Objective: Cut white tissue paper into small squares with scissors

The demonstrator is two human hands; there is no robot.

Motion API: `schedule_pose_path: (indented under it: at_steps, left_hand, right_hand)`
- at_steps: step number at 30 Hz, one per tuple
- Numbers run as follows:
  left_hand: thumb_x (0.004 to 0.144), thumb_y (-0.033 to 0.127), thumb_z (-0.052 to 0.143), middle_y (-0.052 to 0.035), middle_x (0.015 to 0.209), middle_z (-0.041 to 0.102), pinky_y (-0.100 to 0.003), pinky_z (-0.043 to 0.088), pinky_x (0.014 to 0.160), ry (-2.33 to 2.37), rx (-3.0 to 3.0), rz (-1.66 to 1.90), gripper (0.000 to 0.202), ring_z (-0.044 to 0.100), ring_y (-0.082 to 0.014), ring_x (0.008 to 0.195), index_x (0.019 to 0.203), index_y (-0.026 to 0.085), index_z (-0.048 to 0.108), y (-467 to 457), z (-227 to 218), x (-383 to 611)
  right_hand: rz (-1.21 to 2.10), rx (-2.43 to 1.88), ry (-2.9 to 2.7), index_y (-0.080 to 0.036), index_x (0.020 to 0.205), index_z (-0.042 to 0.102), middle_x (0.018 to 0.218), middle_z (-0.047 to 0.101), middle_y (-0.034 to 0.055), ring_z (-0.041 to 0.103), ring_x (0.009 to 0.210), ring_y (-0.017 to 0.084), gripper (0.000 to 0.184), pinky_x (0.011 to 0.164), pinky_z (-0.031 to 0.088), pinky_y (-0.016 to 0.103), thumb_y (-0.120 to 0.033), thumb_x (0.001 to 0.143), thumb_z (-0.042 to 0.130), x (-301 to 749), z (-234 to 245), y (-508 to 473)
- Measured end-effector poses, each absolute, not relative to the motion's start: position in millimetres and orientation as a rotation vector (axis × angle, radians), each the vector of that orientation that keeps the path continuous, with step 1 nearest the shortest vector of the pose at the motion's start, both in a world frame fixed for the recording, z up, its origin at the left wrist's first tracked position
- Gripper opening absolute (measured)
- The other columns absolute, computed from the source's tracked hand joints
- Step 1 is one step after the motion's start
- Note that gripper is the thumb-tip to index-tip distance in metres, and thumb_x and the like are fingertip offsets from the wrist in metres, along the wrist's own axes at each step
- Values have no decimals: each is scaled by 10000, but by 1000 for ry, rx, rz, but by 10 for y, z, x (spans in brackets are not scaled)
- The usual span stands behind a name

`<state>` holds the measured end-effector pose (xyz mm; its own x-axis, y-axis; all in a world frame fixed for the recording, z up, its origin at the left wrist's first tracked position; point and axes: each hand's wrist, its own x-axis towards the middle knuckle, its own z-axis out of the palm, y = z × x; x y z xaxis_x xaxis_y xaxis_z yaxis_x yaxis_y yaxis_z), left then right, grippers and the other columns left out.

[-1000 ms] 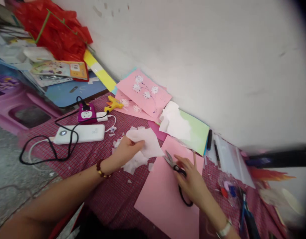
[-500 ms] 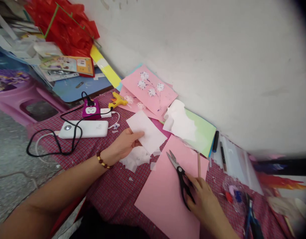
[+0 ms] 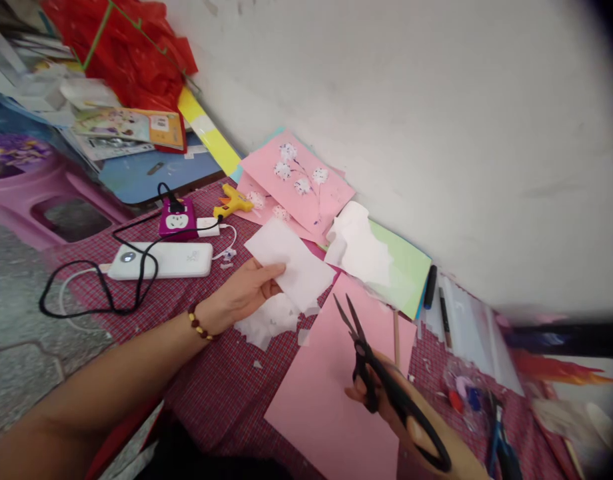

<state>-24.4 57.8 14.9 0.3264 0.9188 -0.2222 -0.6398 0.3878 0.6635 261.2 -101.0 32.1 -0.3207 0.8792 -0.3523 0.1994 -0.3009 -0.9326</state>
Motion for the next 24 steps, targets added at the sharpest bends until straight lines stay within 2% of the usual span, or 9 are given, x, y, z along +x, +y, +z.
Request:
schedule_pose_path:
  at_steps: [3,5,8,14,18,24]
  left_hand:
    - [745,191,757,-36,878,761,-248,562,683,704,653,1113,186,696,-143,729,923,156,713,576,126,-244]
    - [755,233,751,-50,941,761,-285,568,743,750,725,1103,241,707,-166,800,984,165,712,566,116,-245]
    - [744,270,756,-60,980,760,-309,567,766,789,764,1066,303,708,-179,825,1027,171,705,545,117,-242]
    - [699,275,783,-56,861,765,-264,541,655,886,811,1003,265,683,-164,702,926,151,727,522,132,-227]
    - [716,237,762,-38,760,746,-250,519,608,952,820,989,153,648,-148,622,840,152,732,500,165,-210]
    - [755,201,718,-17,654,717,-239,508,601,994,836,960,43,637,-153,613,761,159,726,462,210,-190]
  right_hand:
    - [1717,-1287,-1489,-335,1464,401,1198,613,135,592,1080,332,873,936,438,485,-740,725,629,2585,371,-963]
    - [1702,-1249,-1551,-335,1458,398,1142,619,112,595,1023,288,843,914,443,440,-716,745,635,2535,389,-908]
    - [1670,-1235,-1588,-281,1436,421,981,608,76,572,858,221,834,789,465,364,-722,757,619,2424,404,-808]
    - [1639,-1324,-1563,-185,1349,503,829,530,33,474,691,167,841,626,437,304,-771,750,569,2256,446,-678]
    - [1646,-1337,-1552,-188,1340,524,803,509,21,448,670,163,843,617,425,308,-775,738,579,2221,451,-650]
    - [1677,-1337,-1470,-180,1397,480,833,508,27,453,681,160,854,617,418,300,-710,747,642,2243,335,-652]
